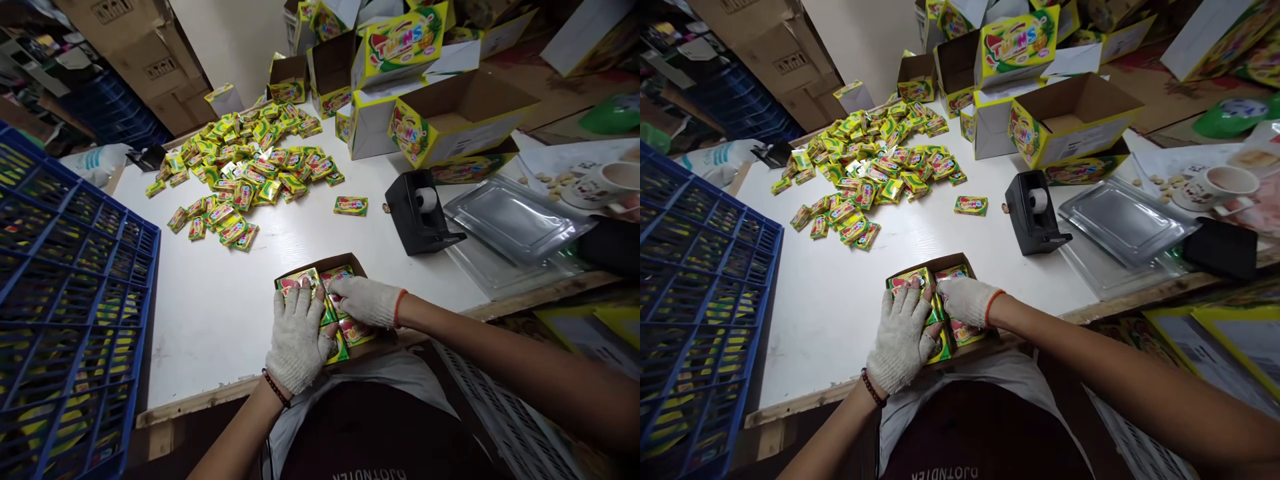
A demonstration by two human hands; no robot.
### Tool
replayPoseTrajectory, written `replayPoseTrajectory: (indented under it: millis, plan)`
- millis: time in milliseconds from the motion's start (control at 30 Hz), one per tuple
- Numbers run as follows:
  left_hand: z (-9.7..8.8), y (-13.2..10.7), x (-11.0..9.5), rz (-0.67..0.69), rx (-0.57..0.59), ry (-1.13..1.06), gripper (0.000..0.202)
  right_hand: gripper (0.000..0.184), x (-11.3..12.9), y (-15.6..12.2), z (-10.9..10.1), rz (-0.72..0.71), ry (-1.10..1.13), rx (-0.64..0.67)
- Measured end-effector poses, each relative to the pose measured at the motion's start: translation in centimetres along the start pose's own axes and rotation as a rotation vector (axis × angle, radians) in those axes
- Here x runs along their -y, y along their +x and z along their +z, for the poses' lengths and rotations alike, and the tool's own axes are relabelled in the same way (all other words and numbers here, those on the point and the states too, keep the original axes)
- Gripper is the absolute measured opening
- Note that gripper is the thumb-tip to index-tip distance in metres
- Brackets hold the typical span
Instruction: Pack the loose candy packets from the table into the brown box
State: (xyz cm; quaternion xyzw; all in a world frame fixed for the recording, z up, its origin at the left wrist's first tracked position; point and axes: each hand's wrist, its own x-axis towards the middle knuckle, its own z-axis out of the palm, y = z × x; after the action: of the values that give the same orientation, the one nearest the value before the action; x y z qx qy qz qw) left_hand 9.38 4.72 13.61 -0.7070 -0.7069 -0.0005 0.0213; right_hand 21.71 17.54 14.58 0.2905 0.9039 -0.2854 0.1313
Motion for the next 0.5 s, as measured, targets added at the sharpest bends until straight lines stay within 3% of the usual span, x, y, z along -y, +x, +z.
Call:
replayPoseTrajectory:
  millis: [133, 267, 400, 500]
  plan:
    - [0.3, -0.6, 0.1, -0.01, -0.024, -0.026, 0.056, 0.025, 0.4, -0.1, -0.3, 0.057, 0.016, 0.069]
    - [1.7, -1.7, 0.5, -0.066, -0.153, -0.209, 0.047, 0.034, 0.1, -0.3, 0.1, 0.087, 0.111, -0.041]
    - [3.7, -2.5, 1.0, -0.341, -0.35, -0.545, 0.054, 0.048, 0.5, 0.0, 2.6, 0.234, 0.522, -0.387]
    - [4.8, -2.3, 1.3, -0.539, -0.327, -0.778, 0.057, 0.051, 2.0, 0.9, 5.5, 0.268, 0.617, -0.378]
